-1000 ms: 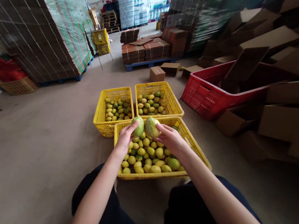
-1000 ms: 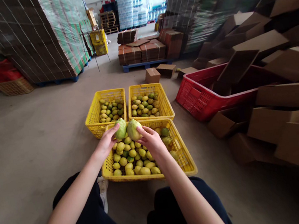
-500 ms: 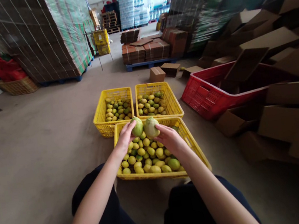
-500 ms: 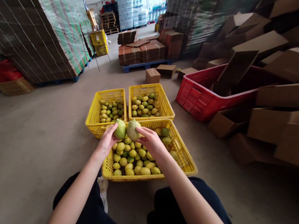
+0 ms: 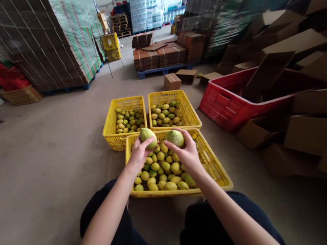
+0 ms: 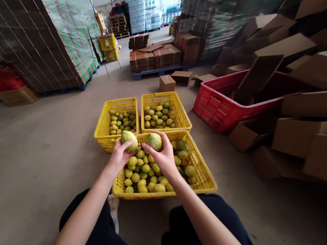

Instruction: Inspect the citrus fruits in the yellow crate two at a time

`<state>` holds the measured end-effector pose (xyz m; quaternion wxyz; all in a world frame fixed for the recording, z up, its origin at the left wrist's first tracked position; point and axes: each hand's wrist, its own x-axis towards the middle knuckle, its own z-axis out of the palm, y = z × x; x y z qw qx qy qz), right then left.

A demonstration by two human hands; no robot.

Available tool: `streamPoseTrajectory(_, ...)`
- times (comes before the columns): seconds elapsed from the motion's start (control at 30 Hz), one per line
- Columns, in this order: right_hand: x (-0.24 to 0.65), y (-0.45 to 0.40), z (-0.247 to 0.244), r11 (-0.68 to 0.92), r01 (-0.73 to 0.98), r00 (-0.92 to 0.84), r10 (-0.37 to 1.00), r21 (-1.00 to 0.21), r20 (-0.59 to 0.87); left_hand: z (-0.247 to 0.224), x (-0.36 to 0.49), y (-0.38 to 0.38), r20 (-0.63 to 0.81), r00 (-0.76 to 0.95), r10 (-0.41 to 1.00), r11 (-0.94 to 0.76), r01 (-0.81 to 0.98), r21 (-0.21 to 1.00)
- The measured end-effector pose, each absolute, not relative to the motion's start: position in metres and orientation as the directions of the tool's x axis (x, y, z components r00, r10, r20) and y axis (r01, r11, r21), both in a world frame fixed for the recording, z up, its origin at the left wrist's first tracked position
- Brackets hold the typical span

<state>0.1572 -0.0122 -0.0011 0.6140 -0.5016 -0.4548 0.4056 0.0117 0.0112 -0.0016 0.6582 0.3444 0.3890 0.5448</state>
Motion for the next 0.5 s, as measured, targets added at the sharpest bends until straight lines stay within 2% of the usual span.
streamPoseTrajectory(0.1, 0.161, -0.014, -0.001, 0.331, 0.168, 0.323, 0.872, -0.929, 0.368, 0.001, 0.011, 0.007, 0.098, -0.061, 0.993, -0.109, -0.219, 0.970)
streamPoseTrajectory(0.2, 0.161, -0.015, -0.003, 0.413, 0.258, 0.311, 0.821, -0.873, 0.480, 0.007, 0.011, 0.003, 0.306, -0.084, 0.948, -0.311, -0.045, 0.949)
streamPoseTrajectory(0.4, 0.157, -0.016, -0.006, 0.491, 0.187, 0.246, 0.815, -0.851, 0.525, 0.010, 0.012, -0.002, 0.362, 0.037, 0.931, -0.360, -0.050, 0.932)
streamPoseTrajectory(0.5, 0.156, -0.016, -0.007, 0.517, 0.171, 0.223, 0.809, -0.839, 0.544, 0.007, 0.012, -0.002, 0.438, 0.061, 0.897, -0.438, -0.026, 0.899)
